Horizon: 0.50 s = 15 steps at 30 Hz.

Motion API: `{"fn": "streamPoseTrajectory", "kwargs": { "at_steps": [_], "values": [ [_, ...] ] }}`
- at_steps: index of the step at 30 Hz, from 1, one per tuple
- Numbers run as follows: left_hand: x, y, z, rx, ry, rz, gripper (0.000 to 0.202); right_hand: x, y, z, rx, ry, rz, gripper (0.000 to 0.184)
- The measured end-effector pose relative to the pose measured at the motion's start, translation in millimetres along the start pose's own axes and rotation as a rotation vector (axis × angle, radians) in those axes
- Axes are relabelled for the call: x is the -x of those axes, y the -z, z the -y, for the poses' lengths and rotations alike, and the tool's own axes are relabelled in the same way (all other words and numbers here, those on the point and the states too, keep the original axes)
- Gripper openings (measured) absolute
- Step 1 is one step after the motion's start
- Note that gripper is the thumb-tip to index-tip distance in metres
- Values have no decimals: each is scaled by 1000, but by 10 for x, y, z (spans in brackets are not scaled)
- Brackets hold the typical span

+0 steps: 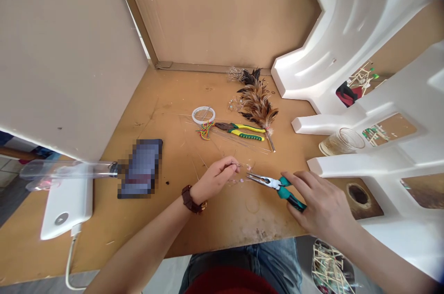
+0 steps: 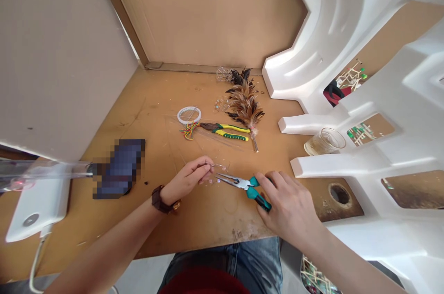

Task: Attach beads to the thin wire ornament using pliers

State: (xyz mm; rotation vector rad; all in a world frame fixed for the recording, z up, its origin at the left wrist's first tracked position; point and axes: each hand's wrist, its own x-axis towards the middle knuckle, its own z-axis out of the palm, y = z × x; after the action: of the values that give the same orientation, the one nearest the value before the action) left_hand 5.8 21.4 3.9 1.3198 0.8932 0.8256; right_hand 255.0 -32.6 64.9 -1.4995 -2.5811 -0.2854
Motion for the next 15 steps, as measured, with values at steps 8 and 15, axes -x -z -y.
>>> {"fn": "streamPoseTrajectory", "kwargs": {
  "at_steps": [8, 15],
  "values": [
    [14, 25, 6, 460, 101, 307, 20, -106, 90, -170, 61, -20, -3, 37],
    [-3, 72, 4, 478, 152, 275, 17, -106, 259, -261, 10, 73, -100, 37]
  ]
}}
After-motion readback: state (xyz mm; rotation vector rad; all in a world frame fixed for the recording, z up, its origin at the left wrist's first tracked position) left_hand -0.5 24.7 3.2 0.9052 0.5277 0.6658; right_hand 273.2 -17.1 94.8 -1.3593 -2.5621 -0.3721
